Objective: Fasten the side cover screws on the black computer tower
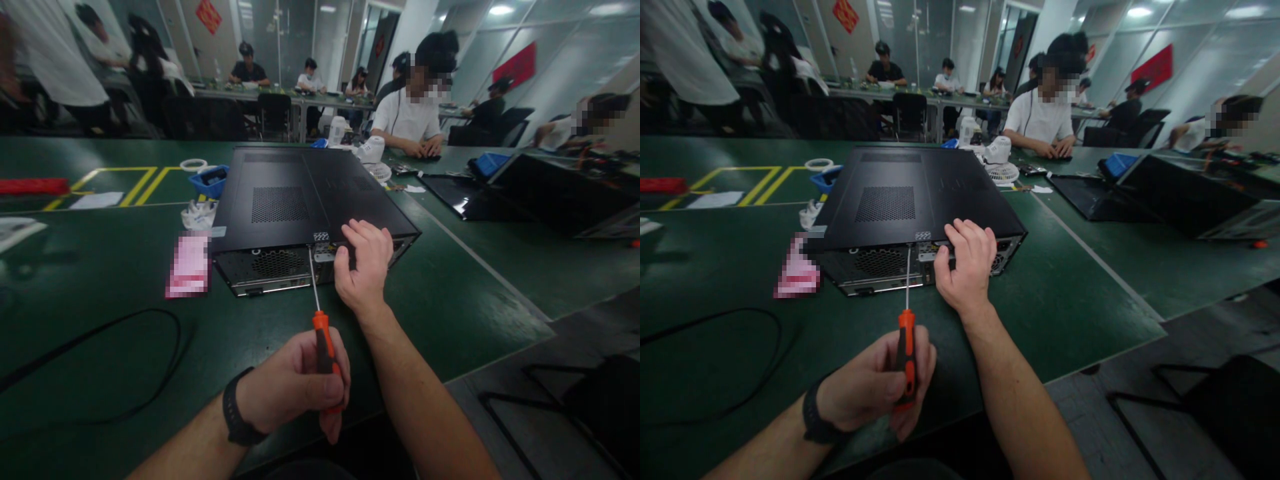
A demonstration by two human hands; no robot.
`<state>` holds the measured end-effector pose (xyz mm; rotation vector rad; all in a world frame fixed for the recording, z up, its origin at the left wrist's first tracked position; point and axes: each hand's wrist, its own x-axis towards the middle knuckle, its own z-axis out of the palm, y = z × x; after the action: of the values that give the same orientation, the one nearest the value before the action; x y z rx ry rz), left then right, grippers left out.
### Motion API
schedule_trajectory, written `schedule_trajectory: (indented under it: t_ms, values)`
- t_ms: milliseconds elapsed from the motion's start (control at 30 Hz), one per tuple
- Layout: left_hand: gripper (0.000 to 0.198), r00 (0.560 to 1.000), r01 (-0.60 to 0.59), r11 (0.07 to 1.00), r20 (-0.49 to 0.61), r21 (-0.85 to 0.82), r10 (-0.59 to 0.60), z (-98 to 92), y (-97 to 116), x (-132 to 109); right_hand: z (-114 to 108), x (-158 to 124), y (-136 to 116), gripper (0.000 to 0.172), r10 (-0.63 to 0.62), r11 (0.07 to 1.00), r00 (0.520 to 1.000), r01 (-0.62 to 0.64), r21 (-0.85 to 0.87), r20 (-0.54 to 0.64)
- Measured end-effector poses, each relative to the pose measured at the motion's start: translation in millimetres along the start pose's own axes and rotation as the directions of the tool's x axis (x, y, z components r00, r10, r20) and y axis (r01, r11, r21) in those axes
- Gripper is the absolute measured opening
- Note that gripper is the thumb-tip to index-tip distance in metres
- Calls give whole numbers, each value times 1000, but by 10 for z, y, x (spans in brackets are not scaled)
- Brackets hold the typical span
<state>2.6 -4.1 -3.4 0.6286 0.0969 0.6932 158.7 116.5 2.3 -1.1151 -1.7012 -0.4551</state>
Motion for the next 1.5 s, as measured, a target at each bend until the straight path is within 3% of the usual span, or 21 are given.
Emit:
schedule_trajectory:
  t_ms: [600,1500]
  values:
    - [27,998,50,999,-42,7,-49,45,22,0,1,-4,10,34,4,1000,1000,-4,10,3]
    - [27,1000,2,999,-13,46,-2,-15,-37,-3,-1,2,3,34,7,1000,1000,-7,11,3]
